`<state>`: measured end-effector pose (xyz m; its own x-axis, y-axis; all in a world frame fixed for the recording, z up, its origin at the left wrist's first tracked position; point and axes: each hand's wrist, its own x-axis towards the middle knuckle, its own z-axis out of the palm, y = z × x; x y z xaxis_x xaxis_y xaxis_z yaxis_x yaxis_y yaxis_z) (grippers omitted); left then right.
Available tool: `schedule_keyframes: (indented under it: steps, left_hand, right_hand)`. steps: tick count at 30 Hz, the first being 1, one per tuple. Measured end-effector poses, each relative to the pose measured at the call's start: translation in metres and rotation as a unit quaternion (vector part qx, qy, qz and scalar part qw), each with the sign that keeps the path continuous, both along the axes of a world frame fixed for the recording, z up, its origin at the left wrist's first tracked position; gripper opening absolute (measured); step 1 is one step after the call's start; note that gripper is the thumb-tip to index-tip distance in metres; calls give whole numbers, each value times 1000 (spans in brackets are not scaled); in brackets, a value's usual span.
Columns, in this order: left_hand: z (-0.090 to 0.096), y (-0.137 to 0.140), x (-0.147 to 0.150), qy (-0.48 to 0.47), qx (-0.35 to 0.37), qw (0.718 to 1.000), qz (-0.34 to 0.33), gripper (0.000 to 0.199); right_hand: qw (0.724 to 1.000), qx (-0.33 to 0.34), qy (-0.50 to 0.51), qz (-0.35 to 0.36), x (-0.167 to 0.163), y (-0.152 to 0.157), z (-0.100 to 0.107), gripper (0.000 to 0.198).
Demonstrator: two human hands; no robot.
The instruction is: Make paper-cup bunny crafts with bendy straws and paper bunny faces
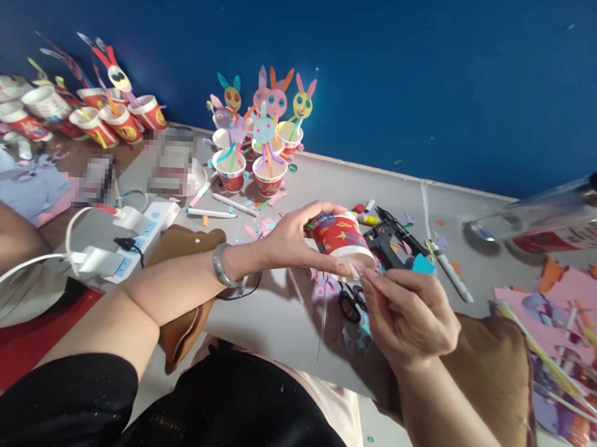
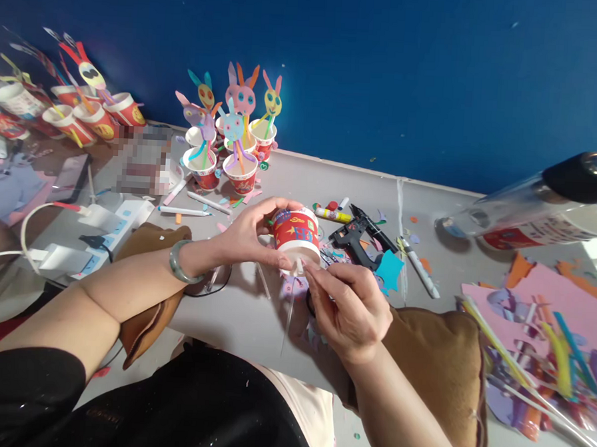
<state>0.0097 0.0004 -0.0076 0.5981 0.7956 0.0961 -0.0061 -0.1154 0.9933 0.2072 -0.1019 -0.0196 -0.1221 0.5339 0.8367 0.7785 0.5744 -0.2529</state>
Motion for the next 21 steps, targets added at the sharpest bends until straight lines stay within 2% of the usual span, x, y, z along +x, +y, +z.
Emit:
schedule_keyframes:
  steps: [6, 15, 21]
  left_hand:
    - [3, -4, 0, -26, 14, 999, -21, 89]
    - [4, -3, -1, -20, 36, 999, -2, 88]
    - [6, -5, -1, -8, 44, 999, -4, 89]
  right_hand:
    - [999, 23, -26, 14, -1, -1, -4, 40]
    - [999, 19, -33, 14, 2, -2, -5, 47]
    - [998, 34, -53, 9, 3, -1, -3, 38]
